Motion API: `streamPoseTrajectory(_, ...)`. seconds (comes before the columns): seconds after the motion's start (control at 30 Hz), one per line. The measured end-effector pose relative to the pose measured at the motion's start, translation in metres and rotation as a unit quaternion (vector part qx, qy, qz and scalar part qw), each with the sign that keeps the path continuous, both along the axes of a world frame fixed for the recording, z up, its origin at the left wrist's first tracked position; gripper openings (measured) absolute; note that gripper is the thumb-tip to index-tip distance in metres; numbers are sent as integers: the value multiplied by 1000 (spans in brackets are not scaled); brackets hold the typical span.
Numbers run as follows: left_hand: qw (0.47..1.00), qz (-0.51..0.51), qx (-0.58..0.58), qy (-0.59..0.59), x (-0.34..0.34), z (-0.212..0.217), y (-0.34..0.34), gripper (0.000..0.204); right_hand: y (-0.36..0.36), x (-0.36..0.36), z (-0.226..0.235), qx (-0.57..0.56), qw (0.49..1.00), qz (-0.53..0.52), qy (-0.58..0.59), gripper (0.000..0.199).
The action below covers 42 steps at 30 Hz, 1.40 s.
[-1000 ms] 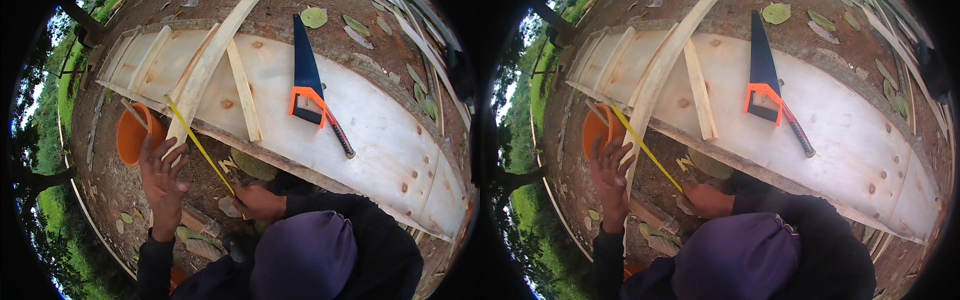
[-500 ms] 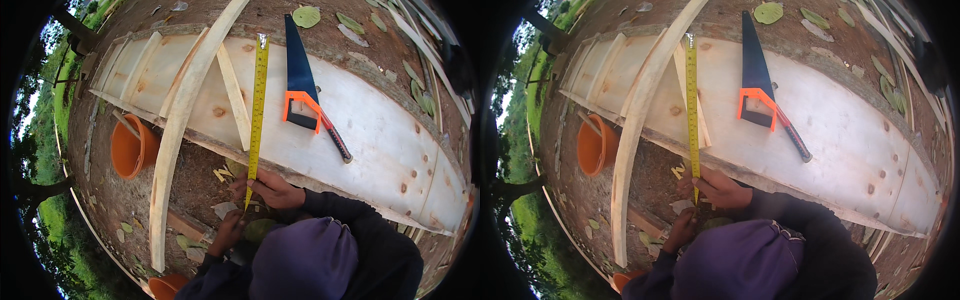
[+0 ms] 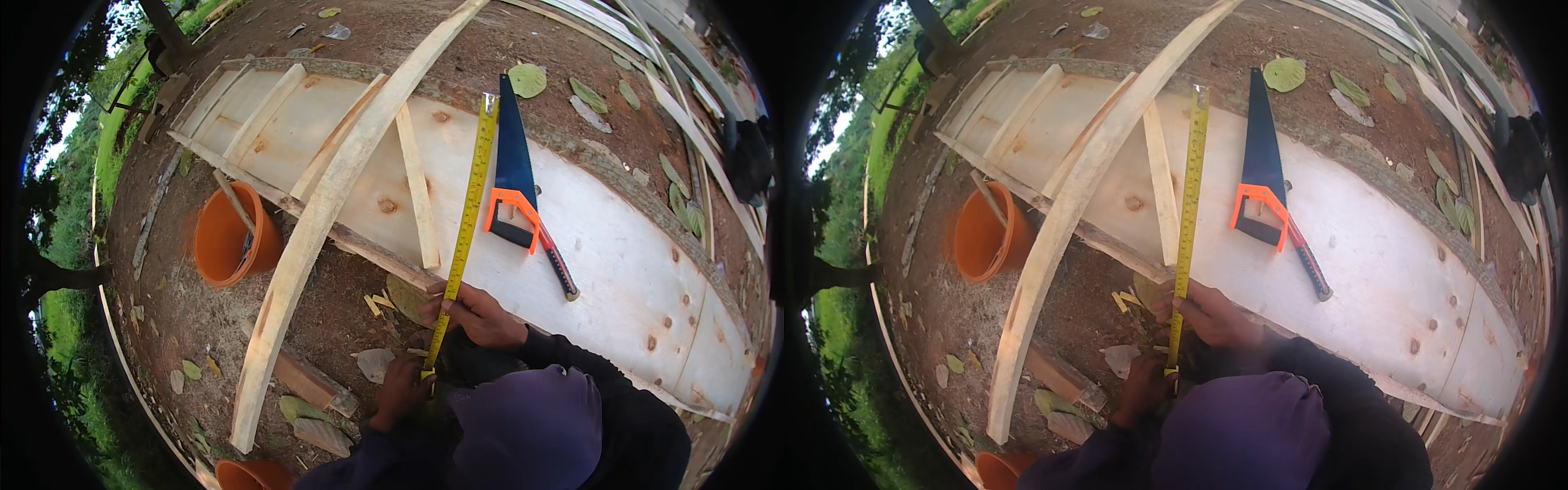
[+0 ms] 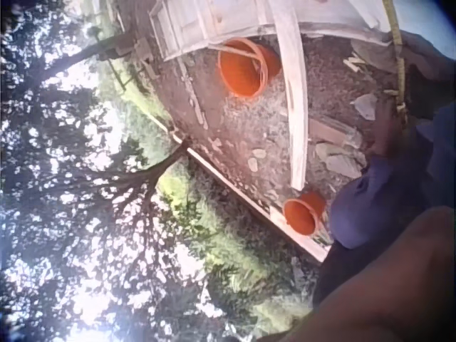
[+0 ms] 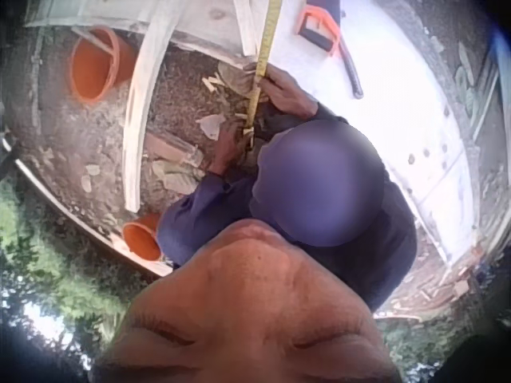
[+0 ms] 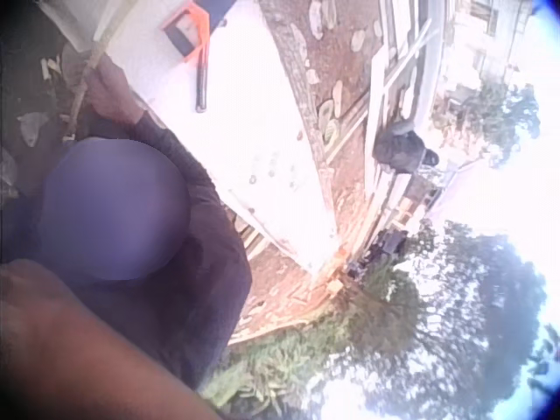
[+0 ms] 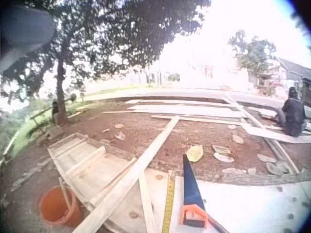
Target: The person assembles a wooden frame by hammering nails into wooden planks, measuring and cutting wood with a hand saw, and arranging pieces on the ground. The person uses a hammer, hand saw, tape measure, and nails to construct the frame.
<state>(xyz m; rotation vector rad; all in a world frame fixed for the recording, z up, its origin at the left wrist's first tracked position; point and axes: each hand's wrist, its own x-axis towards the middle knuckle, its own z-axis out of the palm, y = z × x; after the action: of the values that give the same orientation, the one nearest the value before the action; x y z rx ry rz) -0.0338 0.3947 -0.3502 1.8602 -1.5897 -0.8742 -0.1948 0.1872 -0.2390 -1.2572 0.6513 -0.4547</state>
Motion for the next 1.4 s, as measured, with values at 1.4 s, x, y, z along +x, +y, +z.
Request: streamPoseTrajectory(1.4, 933, 43, 241, 263, 22, 56, -72, 27, -32, -116, -60, -508, 688, -304, 420, 35)
